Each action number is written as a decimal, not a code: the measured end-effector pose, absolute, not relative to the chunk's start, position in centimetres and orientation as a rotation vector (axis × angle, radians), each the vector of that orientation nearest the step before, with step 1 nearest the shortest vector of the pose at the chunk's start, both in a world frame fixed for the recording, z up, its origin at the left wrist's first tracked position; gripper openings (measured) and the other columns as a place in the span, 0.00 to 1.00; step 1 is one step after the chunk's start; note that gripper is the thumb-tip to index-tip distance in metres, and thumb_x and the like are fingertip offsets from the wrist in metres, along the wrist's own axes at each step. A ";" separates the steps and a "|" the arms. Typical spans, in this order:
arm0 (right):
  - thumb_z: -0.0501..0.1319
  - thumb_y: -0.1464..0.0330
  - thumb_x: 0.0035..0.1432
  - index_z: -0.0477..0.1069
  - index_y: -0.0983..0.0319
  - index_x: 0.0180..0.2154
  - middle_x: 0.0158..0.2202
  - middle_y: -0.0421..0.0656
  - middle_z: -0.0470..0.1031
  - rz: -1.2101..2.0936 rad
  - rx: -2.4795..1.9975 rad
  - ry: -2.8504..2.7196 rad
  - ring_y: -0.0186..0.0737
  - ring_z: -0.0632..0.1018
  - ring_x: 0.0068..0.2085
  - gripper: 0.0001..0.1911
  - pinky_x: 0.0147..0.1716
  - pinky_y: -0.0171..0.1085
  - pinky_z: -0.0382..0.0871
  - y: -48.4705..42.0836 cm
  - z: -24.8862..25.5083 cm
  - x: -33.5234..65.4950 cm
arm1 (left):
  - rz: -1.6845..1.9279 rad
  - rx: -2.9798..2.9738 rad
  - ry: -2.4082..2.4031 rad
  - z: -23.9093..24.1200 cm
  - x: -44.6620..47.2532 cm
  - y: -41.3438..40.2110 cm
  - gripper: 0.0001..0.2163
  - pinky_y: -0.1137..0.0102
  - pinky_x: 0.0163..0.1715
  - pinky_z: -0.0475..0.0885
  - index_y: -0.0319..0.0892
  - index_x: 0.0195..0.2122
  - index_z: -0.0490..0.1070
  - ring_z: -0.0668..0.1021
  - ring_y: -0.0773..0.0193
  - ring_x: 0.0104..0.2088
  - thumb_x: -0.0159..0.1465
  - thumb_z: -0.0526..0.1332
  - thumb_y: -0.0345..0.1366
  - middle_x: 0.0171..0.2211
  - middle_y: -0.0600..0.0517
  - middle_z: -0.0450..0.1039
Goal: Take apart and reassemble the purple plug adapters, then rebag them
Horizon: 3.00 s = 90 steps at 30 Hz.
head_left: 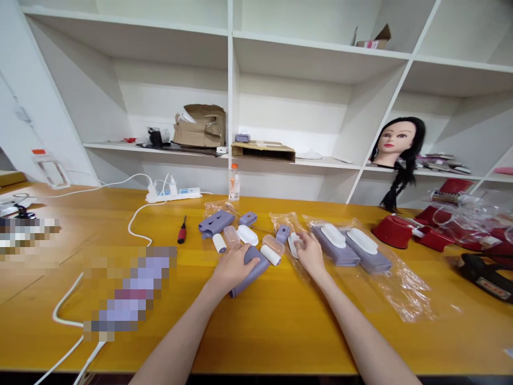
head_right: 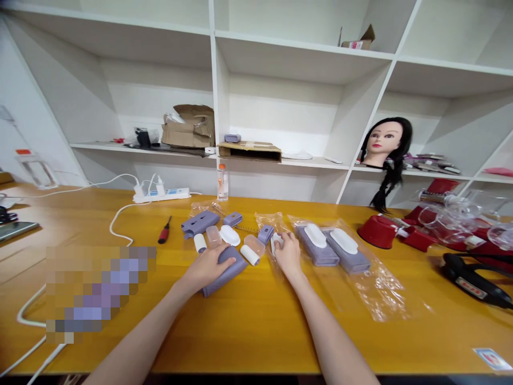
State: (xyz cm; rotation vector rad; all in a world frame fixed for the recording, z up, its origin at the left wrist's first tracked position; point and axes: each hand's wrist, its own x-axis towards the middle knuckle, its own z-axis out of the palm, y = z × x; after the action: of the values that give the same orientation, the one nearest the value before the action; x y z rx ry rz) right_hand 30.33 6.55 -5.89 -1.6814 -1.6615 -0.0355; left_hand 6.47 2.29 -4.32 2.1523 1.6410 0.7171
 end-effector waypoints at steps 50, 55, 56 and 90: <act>0.54 0.55 0.43 0.64 0.58 0.47 0.43 0.47 0.61 0.254 -0.864 -1.895 0.51 0.66 0.46 0.29 0.46 0.47 0.62 0.5 -0.9 29.0 | 1.613 0.183 0.612 -1.9 3.9 3.9 0.18 0.65 0.36 0.72 0.45 0.49 0.64 0.76 0.60 0.39 0.57 0.55 0.35 0.38 0.50 0.75; 0.56 0.62 0.41 0.62 0.61 0.48 0.45 0.48 0.57 0.110 -0.921 -1.962 0.52 0.64 0.50 0.29 0.49 0.47 0.59 0.4 -1.0 28.6 | 1.579 0.174 0.597 -1.7 4.0 3.6 0.16 0.66 0.36 0.72 0.45 0.48 0.65 0.76 0.61 0.38 0.58 0.54 0.37 0.38 0.50 0.75; 0.56 0.63 0.40 0.62 0.61 0.48 0.46 0.48 0.57 0.083 -0.956 -1.959 0.52 0.63 0.50 0.29 0.49 0.47 0.59 0.4 -1.1 28.4 | 1.571 0.179 0.589 -1.6 4.1 3.5 0.15 0.66 0.37 0.72 0.44 0.48 0.65 0.76 0.61 0.38 0.59 0.54 0.37 0.38 0.50 0.75; 0.60 0.58 0.45 0.54 0.61 0.56 0.47 0.50 0.56 -0.077 -0.800 -1.869 0.51 0.64 0.49 0.37 0.46 0.51 0.63 -0.7 -3.3 24.7 | 1.268 0.509 0.396 -2.4 8.1 0.5 0.21 0.65 0.33 0.72 0.39 0.51 0.63 0.75 0.57 0.40 0.54 0.53 0.32 0.40 0.47 0.74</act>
State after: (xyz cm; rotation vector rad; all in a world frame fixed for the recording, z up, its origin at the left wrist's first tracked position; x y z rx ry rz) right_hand 24.67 -0.71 -3.35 -0.8002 -1.8694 -0.0769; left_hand 8.10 0.52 -2.41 0.5092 0.3961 1.2680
